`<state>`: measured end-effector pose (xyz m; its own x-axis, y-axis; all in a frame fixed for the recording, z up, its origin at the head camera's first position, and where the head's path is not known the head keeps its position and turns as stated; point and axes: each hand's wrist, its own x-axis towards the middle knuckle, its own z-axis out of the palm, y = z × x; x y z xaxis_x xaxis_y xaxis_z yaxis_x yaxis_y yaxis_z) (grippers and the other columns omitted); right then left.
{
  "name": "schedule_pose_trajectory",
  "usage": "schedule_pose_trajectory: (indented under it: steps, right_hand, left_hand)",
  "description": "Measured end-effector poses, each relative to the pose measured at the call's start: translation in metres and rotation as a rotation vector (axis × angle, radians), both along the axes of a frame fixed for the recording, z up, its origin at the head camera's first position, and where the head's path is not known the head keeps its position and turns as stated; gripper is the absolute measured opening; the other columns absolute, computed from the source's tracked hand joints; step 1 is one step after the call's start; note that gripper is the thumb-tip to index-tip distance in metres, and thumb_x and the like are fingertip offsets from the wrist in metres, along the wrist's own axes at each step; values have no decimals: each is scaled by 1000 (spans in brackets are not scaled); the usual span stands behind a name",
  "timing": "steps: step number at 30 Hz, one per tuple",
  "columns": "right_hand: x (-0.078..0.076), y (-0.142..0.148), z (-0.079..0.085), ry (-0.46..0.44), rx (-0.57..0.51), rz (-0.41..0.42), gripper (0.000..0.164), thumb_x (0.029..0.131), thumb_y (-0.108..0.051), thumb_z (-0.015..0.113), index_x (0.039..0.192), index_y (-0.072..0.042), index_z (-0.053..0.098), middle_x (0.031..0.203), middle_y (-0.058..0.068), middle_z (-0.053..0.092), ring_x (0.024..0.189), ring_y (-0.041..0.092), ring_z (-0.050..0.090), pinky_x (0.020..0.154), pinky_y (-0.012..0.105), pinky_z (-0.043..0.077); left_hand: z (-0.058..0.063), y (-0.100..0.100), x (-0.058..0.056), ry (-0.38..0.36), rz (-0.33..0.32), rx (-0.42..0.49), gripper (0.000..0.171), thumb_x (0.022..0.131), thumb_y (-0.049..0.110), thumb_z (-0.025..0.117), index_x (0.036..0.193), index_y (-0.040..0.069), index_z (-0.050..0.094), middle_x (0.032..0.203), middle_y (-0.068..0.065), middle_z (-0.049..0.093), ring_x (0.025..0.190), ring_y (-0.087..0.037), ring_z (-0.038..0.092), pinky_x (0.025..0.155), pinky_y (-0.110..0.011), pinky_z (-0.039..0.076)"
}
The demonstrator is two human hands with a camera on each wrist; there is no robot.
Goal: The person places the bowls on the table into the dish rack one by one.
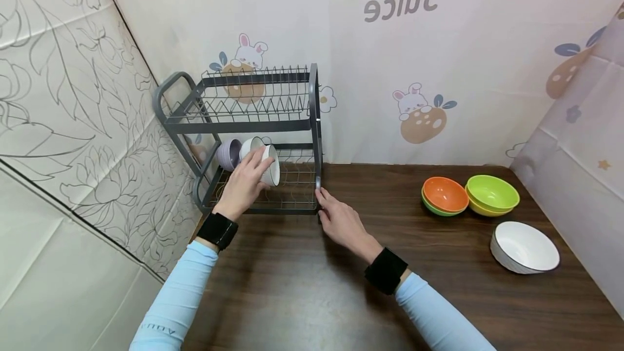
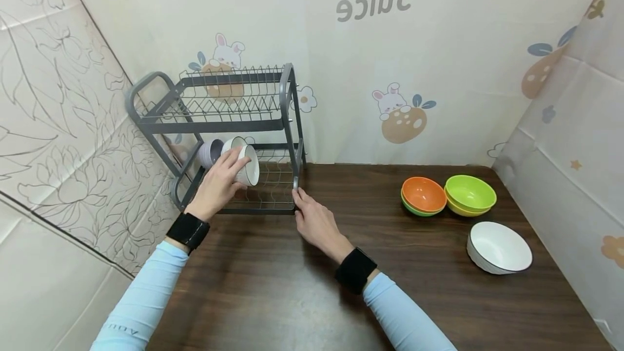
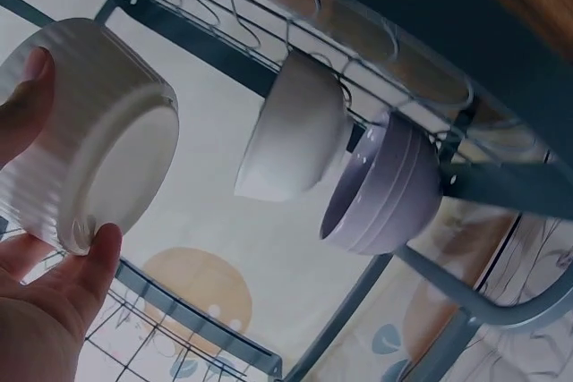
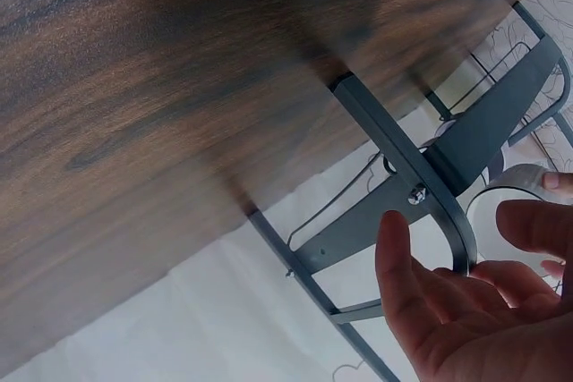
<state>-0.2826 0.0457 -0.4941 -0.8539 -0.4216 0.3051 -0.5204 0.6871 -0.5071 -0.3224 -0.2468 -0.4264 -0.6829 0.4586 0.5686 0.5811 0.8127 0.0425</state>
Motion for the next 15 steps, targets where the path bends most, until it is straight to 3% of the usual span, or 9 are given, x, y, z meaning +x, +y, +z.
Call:
schedule_pose_trajectory:
  steps: [3,7,10,15]
  right_hand:
    - [0,1,0,7,-5,2,56,105,-10,62,158,-7,46,163,12,42,63,17,53,50,29,33]
    - [1,1,-1,6,-33,19,57,104,-9,63,158,-5,46,163,16,42,101,24,68,57,33,43]
    - [2,0,-1,-10,-40,29,58,104,-9,63,158,-4,44,164,17,40,132,30,59,69,39,51]
    - [2,-1,3,-8,-32,32,57,104,-9,63,158,-1,44,163,18,40,147,37,42,100,53,53]
  left_hand:
    - [5,-1,-11,-26,1,-42,75,75,1,94,142,4,60,160,-26,42,144,-44,42,110,-59,45]
    - [7,-1,-24,-33,1,-102,73,77,-2,92,142,4,60,159,-27,42,142,-47,42,108,-60,46]
    - [8,1,-32,-43,5,-129,70,77,-5,91,141,3,61,158,-28,43,141,-49,42,105,-62,47]
    - [10,7,-50,-82,44,-152,64,82,-13,83,140,4,62,157,-28,44,143,-49,41,101,-64,49]
